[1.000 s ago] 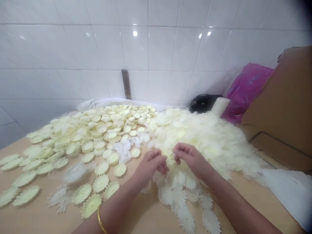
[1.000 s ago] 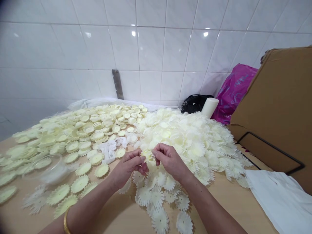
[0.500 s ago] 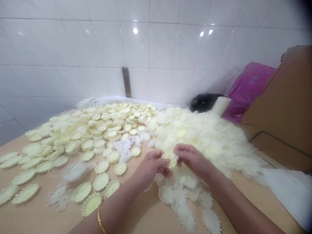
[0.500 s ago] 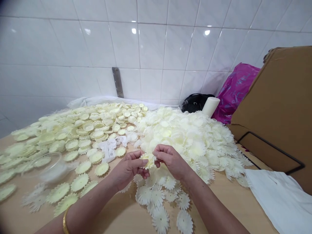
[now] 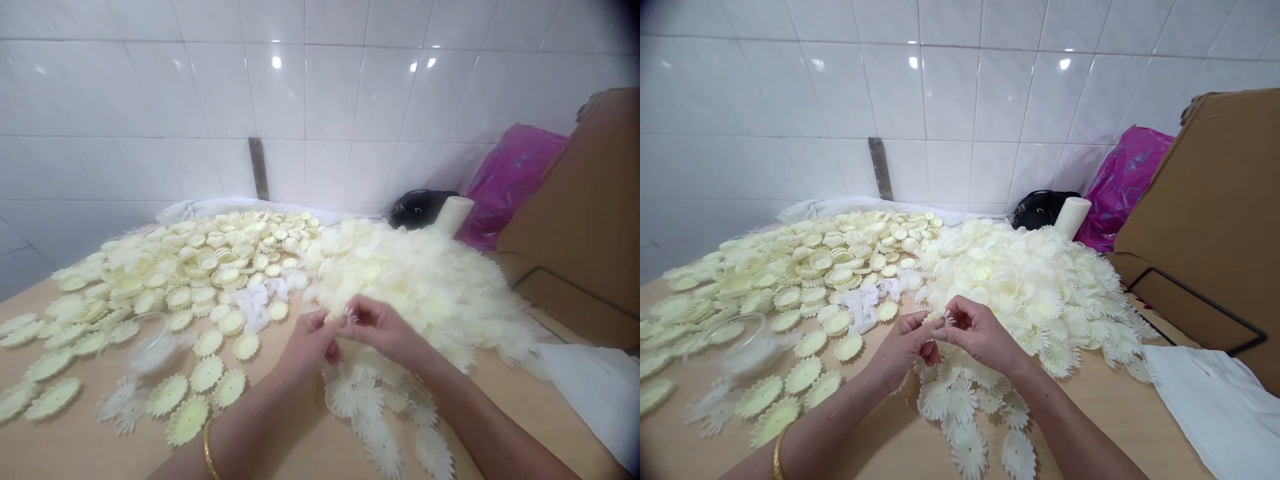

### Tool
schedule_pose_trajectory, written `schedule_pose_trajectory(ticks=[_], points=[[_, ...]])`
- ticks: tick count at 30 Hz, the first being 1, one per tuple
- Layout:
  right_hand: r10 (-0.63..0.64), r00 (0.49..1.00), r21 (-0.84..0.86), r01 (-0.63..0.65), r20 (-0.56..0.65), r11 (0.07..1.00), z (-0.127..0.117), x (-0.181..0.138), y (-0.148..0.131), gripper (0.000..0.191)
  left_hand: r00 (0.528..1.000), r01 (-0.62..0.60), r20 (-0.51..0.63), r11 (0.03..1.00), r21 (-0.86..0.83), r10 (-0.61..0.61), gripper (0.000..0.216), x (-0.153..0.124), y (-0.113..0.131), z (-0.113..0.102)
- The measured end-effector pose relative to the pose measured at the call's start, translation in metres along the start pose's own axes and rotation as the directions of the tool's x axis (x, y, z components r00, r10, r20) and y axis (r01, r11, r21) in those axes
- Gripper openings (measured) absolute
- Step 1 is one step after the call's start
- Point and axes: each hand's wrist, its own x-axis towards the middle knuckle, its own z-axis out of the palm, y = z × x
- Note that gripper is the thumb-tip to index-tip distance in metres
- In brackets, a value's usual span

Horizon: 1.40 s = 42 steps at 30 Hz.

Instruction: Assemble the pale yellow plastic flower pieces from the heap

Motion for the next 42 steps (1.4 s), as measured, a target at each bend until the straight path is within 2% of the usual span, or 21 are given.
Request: schedule_pose_trajectory(ticks=[3, 5, 9, 15, 18, 22, 25, 28, 32, 34, 37, 40, 41, 42], points=[[0.045, 0.999, 0.144, -0.047, 0.020, 0.988, 0.001, 0.002, 0.003, 0.028, 1.000, 0.006, -0.005, 1.000, 0.017, -0.006, 0.029, 0.001, -0.003, 0.000], [0.039, 0.999, 0.172, -0.039, 0.001, 0.984, 0.001, 0.003, 0.004, 0.028, 1.000, -0.017, -0.011, 1.000, 0.009, 0.017, 0.029, 0.002, -0.004, 0.000], [-0.006, 0.999, 0.102, 0.010, -0.040, 0.995, 0.003, 0.004, 0.005, 0.025, 0.998, -0.046, -0.041, 0.998, -0.048, 0.044, 0.027, 0.003, -0.003, -0.001], [0.004, 0.998, 0.090, 0.001, -0.055, 0.996, 0.004, 0.005, 0.005, 0.025, 0.996, -0.007, 0.084, 0.988, -0.153, 0.020, 0.026, 0.000, 0.004, -0.001], [-0.004, 0.993, 0.058, 0.011, -0.114, 0.998, 0.002, 0.005, 0.004, 0.025, 0.996, 0.042, 0.083, 0.973, -0.227, -0.023, 0.023, -0.001, 0.003, 0.000], [-0.023, 0.981, -0.054, 0.013, -0.191, 0.998, -0.001, 0.004, 0.003, 0.026, 0.997, 0.053, 0.074, 0.962, -0.268, -0.035, 0.018, -0.003, 0.006, 0.002], [-0.069, 0.968, -0.201, 0.020, -0.242, 0.979, -0.003, 0.003, 0.001, 0.025, 0.995, 0.063, 0.093, 0.959, -0.276, -0.038, 0.016, -0.004, 0.010, 0.004], [-0.174, 0.947, -0.385, 0.060, -0.269, 0.921, -0.004, 0.004, 0.001, 0.025, 0.994, 0.091, 0.086, 0.957, -0.276, -0.069, 0.016, -0.003, 0.010, 0.006], [-0.296, 0.919, -0.549, 0.112, -0.259, 0.828, -0.001, 0.007, 0.004, 0.024, 0.983, 0.178, -0.002, 0.942, -0.286, -0.186, 0.022, -0.001, 0.007, 0.006], [-0.341, 0.908, -0.616, 0.127, -0.243, 0.777, -0.003, 0.008, 0.006, 0.024, 0.981, 0.191, 0.024, 0.940, -0.282, -0.192, 0.018, 0.000, 0.006, 0.005], [-0.424, 0.843, -0.712, 0.073, -0.330, 0.699, -0.017, 0.010, 0.008, 0.027, 0.973, 0.192, 0.175, 0.946, -0.262, -0.149, 0.013, -0.002, 0.006, 0.003], [-0.518, 0.660, -0.741, -0.087, -0.543, 0.666, -0.043, 0.010, 0.012, 0.026, 0.950, 0.243, 0.257, 0.939, -0.245, -0.179, 0.011, -0.003, 0.006, 0.003], [-0.563, 0.603, -0.758, -0.109, -0.565, 0.643, -0.052, 0.010, 0.014, 0.024, 0.948, 0.256, 0.253, 0.934, -0.250, -0.192, 0.012, -0.003, 0.006, 0.003], [-0.590, 0.581, -0.777, -0.123, -0.561, 0.617, -0.059, 0.010, 0.016, 0.021, 0.949, 0.266, 0.240, 0.928, -0.260, -0.204, 0.013, -0.003, 0.006, 0.004]])
